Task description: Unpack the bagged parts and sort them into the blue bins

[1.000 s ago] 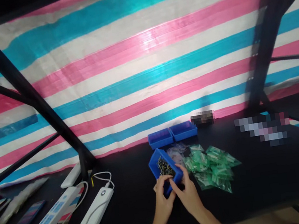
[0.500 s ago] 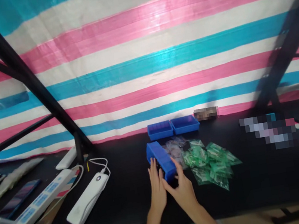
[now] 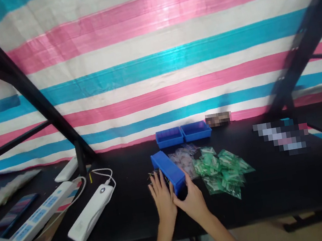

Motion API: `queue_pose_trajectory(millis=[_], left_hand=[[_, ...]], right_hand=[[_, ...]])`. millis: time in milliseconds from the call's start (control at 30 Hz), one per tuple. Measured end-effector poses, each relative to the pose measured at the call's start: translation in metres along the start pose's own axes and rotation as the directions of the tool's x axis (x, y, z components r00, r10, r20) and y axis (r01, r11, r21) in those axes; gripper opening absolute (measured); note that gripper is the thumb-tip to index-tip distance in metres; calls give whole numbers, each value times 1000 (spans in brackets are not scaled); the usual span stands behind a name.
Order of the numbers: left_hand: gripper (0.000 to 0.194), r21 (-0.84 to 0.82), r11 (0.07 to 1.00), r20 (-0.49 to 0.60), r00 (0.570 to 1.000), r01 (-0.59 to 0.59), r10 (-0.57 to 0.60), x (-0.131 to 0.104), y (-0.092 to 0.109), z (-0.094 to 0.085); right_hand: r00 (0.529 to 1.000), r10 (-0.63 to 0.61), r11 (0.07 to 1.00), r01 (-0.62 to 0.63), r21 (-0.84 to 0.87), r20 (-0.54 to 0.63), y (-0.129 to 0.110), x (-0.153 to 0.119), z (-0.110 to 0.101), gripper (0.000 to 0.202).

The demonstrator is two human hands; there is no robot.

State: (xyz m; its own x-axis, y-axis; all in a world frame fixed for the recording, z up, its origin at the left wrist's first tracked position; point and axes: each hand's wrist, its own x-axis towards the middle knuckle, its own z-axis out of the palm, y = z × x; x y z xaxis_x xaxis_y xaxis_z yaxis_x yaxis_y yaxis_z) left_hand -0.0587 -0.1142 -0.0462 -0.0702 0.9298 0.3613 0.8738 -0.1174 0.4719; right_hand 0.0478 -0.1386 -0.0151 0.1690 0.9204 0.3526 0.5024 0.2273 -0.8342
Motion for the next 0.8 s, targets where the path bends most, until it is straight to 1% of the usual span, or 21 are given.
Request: queue_pose_trajectory(millis=[100,200,300,400,467,567,633,800], left_hand=[[51,49,998,-77,997,32,-28,-1,1,1],[53,72,997,-127,992,29,-19,-4,1,2],[52,99,995,-113,994,13,-2,-6,-1,3],[52,90,994,-78,995,-60,67,-7,-5,5],[51,68,990,-65,990,-120,125,-8,-8,5],[49,32,984,-58,983,-175,177,-9,-11,4],[49,8,983,-57,981,-184,184,-8,-11,3],[49,-13,991,-42,990,-132,131,-7,-8,1]], right_hand=[[999,4,1000,-5,24,37,1,-1,-2,70],[999,-41,999,41,18,0,2,-2,-3,67],[996,-91,996,91,10,-23,3,-3,-3,67],[992,-125,992,125,11,-12,6,-3,-2,67],[987,-164,986,163,12,5,7,-3,-2,66],[976,-211,977,210,20,54,7,-3,-4,66],[971,-225,974,223,28,87,6,-2,-5,65],[971,-213,977,208,55,110,6,-2,-4,63]])
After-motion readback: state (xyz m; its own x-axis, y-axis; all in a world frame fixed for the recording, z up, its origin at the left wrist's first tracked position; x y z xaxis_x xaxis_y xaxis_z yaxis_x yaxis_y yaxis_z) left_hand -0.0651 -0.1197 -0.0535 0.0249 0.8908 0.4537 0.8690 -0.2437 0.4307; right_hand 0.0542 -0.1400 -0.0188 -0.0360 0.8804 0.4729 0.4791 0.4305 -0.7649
